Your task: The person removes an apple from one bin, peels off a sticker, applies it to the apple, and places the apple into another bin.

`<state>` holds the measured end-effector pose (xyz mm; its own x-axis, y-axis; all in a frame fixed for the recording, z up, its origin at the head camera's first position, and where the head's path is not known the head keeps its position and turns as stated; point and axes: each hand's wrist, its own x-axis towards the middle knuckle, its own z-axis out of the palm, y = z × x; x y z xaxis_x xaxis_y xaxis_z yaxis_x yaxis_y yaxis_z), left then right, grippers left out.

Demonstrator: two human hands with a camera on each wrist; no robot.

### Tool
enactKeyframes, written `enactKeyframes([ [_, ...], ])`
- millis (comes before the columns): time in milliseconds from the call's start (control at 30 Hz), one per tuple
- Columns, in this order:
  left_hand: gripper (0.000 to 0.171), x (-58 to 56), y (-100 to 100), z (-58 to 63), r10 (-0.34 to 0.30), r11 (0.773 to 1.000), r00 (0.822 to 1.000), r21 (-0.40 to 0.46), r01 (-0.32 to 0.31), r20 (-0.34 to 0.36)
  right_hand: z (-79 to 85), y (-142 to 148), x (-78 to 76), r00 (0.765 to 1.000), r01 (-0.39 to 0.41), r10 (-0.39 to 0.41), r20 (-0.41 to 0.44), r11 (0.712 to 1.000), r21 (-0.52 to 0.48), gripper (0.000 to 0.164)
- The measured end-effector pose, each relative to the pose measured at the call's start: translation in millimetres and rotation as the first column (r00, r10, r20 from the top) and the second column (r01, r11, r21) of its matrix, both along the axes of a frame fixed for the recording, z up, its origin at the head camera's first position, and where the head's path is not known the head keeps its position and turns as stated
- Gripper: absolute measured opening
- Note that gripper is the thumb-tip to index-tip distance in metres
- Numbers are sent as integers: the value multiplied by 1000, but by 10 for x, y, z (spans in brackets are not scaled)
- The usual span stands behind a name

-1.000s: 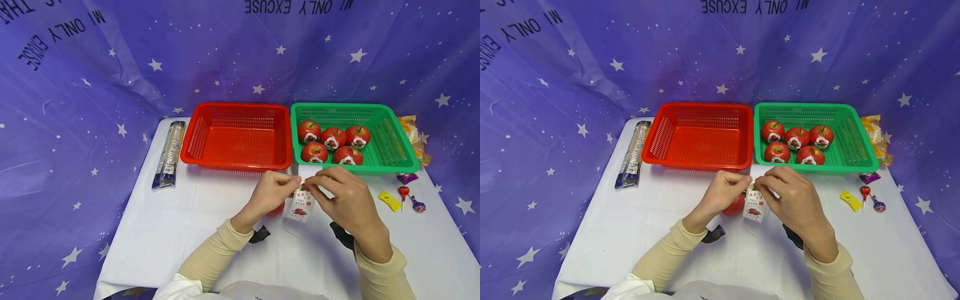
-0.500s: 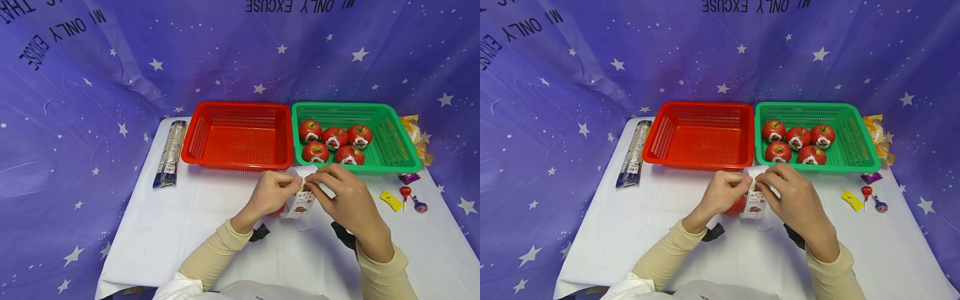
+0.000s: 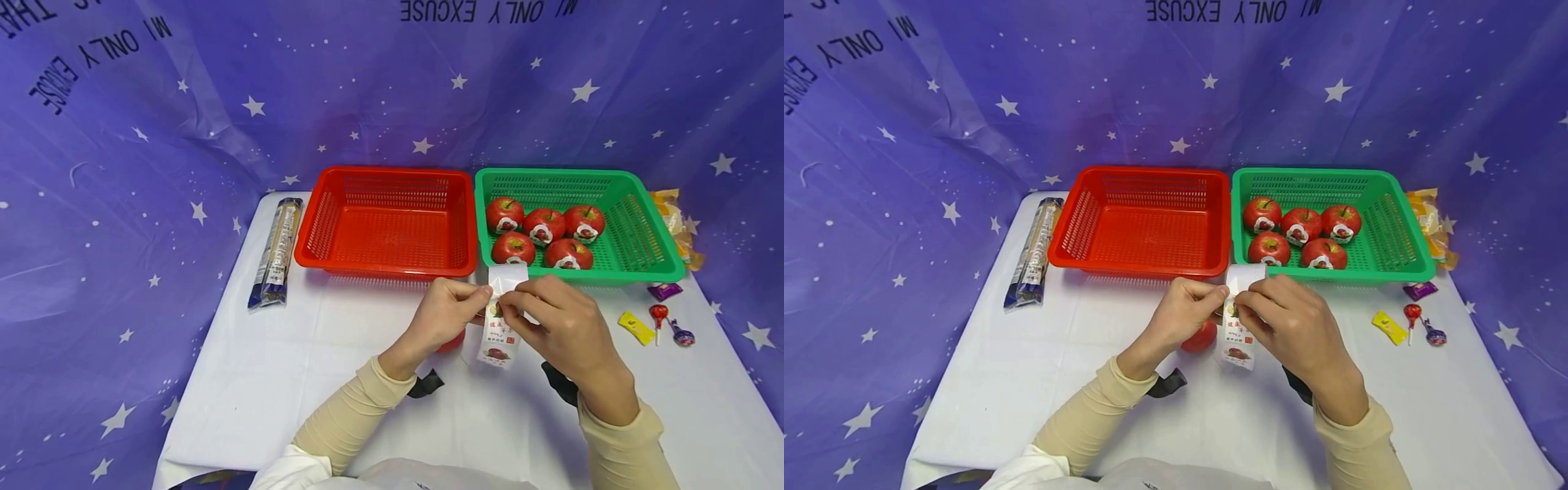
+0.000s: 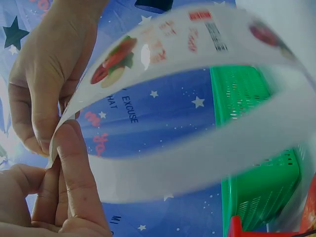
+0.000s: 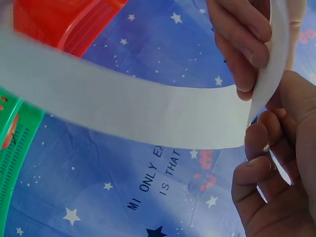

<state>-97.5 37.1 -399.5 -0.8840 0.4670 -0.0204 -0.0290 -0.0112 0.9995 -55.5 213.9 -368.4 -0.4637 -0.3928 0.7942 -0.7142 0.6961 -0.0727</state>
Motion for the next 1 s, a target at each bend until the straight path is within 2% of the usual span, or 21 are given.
enactKeyframes([
  [100,22,-5,6,-10,10,1000,1000,-2,-10,8,-22,10,-8,999,12,-12,30,1000,14,30],
  [267,23,-20,-1,-12,12,1000,999,-15,-13,-35,-51,21,-14,996,25,-23,83,1000,-17,29],
  [433,24,-89,8,-36,23,998,999,-56,-25,-44,-5,47,50,993,12,-5,121,998,-62,32],
  [600,20,-153,61,-143,-21,992,998,-122,14,-58,87,119,164,967,-2,28,255,995,-102,39],
  [700,19,-164,89,-225,-51,985,996,-168,39,-73,135,141,228,955,2,33,295,993,-118,42],
  [767,18,-165,103,-268,-68,976,994,-214,48,-90,170,147,264,957,-9,51,287,989,-146,42],
  [833,19,-163,113,-307,-82,960,989,-276,45,-124,206,147,292,961,-51,102,257,979,-200,40],
  [1000,25,-150,133,-382,-131,900,975,-433,43,-177,280,152,320,956,-159,229,184,930,-333,29],
])
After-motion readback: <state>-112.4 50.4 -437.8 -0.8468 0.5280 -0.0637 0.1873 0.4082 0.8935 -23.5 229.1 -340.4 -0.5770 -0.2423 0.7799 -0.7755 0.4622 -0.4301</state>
